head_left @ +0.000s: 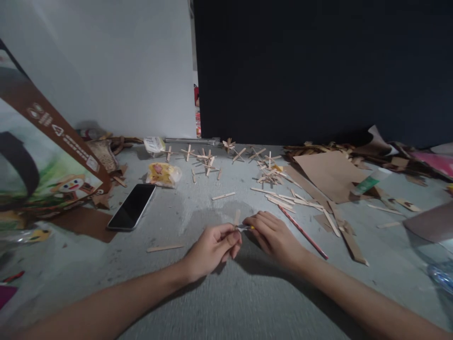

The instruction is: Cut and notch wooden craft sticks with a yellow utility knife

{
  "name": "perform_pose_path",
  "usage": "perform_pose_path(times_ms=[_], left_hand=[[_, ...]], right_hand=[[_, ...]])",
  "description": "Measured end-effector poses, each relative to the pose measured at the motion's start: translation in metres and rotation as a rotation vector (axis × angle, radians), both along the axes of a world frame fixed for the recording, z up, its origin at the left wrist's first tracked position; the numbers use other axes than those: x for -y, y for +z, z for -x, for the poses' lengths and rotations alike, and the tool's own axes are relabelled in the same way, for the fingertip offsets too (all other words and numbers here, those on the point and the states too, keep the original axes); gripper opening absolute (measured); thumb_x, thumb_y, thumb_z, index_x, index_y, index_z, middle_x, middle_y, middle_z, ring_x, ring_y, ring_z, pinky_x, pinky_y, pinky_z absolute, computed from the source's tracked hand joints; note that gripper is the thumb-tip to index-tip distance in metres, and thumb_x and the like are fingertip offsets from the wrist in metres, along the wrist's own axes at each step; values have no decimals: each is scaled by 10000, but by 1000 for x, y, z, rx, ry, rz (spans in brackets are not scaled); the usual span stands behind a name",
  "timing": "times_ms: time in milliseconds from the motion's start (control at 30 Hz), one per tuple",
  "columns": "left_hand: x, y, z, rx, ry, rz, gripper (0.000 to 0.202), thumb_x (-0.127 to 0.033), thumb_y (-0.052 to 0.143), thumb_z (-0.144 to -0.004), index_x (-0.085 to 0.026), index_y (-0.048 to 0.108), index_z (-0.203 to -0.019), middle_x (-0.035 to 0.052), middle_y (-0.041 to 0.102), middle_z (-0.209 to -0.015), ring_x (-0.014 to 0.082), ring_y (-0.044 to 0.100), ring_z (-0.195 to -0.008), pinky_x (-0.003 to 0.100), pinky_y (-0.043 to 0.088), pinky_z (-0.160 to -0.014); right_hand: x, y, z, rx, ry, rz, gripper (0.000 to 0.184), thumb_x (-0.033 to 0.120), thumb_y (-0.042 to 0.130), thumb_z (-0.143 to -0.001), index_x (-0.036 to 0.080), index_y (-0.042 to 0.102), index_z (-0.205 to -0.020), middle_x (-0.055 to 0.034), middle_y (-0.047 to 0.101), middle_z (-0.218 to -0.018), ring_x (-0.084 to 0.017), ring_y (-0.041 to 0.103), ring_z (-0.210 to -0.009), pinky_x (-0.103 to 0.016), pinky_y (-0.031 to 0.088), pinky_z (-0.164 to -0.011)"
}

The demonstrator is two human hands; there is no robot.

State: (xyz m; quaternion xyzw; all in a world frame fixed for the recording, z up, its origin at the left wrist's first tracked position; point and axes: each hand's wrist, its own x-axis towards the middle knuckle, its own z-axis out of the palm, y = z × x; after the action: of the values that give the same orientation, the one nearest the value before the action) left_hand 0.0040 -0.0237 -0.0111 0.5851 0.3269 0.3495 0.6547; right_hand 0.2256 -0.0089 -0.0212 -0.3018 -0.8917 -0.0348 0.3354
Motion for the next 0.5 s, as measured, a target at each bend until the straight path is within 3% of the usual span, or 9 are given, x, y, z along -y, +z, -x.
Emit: perform_pose_path(times_ms=[200, 400, 500], left_hand=[[3, 5, 1, 3, 43, -46, 550, -713, 621, -930, -195, 552, -760, -37, 539, -603, 73, 381, -464, 235, 259, -471], [0, 1, -1, -10, 5, 22, 551, -731, 658, -883, -205, 538, -771, -51, 521, -579, 78, 361, -464, 232, 255, -466], [-1, 0, -1, -50, 13, -26, 536, -712, 638, -907, -204, 541, -767, -47, 517, -573, 87, 377, -484, 236, 265, -481]], right_hand=[[-1, 1, 1, -23, -1, 17, 216, 118, 428, -1072, 187, 608, -1169, -96, 724, -930, -235, 627, -823, -354, 520, -733], [0, -1, 2, -7, 2, 0, 212, 115, 427, -1073, 183, 607, -1163, -93, 719, -923, -232, 623, -814, -345, 507, -730], [-1, -1, 2, 3, 5, 1, 221, 105, 431, -1062, 181, 615, -1159, -97, 719, -922, -233, 627, -810, -345, 506, -724]])
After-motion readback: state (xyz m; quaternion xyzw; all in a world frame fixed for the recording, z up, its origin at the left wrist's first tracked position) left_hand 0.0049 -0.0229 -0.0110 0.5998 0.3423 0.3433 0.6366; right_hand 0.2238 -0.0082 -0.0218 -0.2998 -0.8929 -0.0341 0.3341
